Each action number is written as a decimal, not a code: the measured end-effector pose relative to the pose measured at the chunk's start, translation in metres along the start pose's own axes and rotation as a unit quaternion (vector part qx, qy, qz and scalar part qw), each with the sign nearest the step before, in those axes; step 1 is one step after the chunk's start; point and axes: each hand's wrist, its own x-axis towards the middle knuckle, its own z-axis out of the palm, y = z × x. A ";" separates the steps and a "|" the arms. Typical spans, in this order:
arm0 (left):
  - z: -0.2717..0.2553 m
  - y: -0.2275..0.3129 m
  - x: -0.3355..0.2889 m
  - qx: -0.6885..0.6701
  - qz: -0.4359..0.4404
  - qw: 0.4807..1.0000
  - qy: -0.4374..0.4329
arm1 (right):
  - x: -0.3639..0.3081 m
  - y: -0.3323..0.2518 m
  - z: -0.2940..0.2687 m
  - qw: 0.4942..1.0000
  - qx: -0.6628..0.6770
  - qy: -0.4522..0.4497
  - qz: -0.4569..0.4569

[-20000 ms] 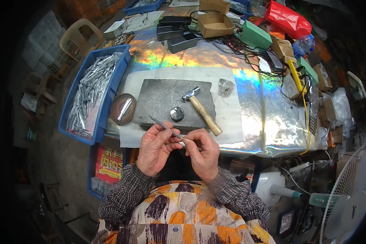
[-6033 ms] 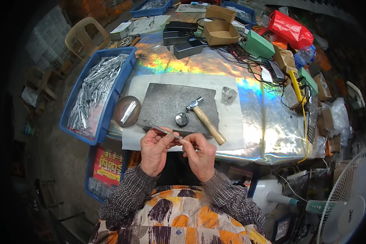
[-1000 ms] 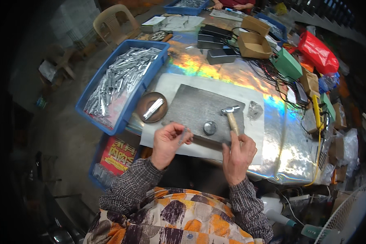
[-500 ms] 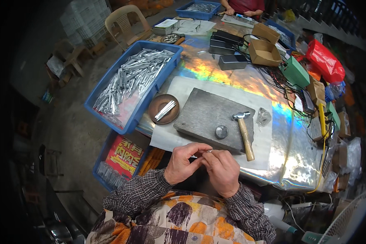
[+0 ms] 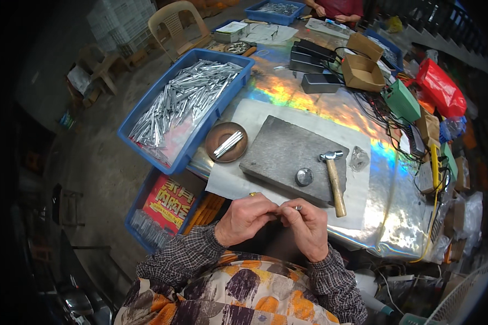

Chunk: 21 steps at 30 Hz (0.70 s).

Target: The person assembles metal components by picking metal pieces from a container, inserting pins into them, hammering the parts on an anvil with a hammer, and placing the assembled pieces into a small dish.

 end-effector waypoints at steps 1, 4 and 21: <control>-0.001 -0.002 -0.001 0.002 -0.002 1.000 0.016 | 0.000 0.002 0.001 1.000 0.017 0.009 0.015; -0.014 -0.015 0.005 0.088 0.014 0.993 0.082 | -0.002 0.004 0.006 0.998 0.022 0.054 0.007; -0.060 -0.124 0.019 0.496 -0.083 0.846 0.175 | -0.013 0.022 -0.008 0.996 -0.076 0.030 0.039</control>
